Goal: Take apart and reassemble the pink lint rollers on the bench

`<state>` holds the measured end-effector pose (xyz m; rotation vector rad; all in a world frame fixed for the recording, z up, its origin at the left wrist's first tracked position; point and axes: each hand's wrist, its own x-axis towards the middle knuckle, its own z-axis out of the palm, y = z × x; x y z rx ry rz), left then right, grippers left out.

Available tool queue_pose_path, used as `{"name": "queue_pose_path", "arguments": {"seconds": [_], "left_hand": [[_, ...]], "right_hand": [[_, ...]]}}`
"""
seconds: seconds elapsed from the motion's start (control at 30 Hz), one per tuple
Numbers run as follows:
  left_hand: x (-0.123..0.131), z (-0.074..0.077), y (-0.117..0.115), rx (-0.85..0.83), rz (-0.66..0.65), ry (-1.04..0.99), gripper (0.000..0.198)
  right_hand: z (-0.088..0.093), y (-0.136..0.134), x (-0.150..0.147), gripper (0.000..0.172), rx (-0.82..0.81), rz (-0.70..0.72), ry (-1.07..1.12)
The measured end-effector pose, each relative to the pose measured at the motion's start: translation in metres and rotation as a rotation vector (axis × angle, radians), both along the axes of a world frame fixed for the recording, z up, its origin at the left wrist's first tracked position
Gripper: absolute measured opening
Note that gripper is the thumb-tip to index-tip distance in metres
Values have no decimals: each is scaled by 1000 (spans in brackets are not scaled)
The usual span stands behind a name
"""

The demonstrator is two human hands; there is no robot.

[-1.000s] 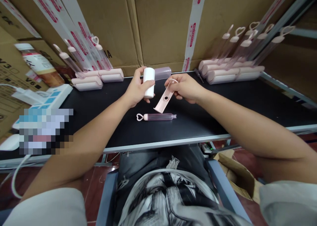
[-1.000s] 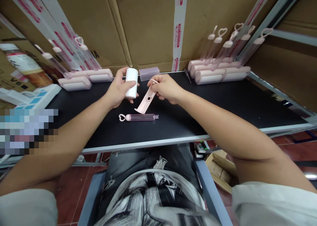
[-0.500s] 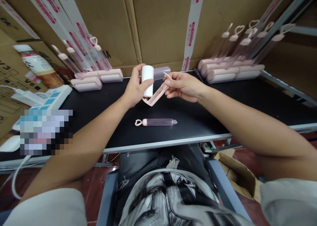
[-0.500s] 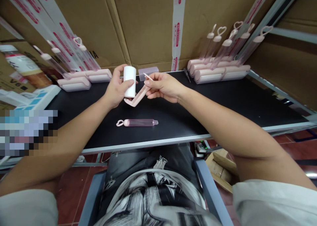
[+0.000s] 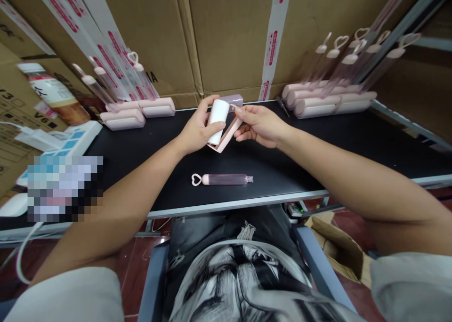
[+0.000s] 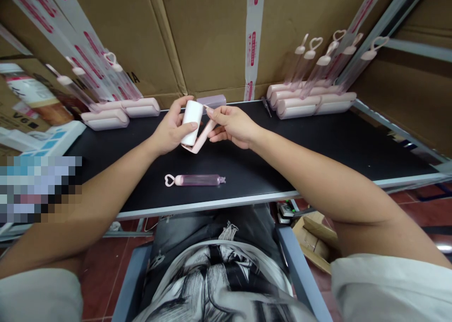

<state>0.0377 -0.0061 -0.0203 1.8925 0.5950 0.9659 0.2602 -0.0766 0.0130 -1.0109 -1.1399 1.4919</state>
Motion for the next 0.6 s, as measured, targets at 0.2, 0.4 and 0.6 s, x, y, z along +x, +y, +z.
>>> {"name": "queue_pose_path", "arguments": {"seconds": [0.2, 0.4, 0.6], "left_hand": [[0, 3, -3, -53, 11, 3, 94], [3, 10, -10, -105, 54, 1, 93], [7, 13, -15, -67, 40, 72, 87]], "right_hand": [[0, -1, -1, 35, -13, -15, 26], [1, -2, -5, 39, -27, -21, 33], [-8, 0, -13, 52, 37, -58, -29]]}}
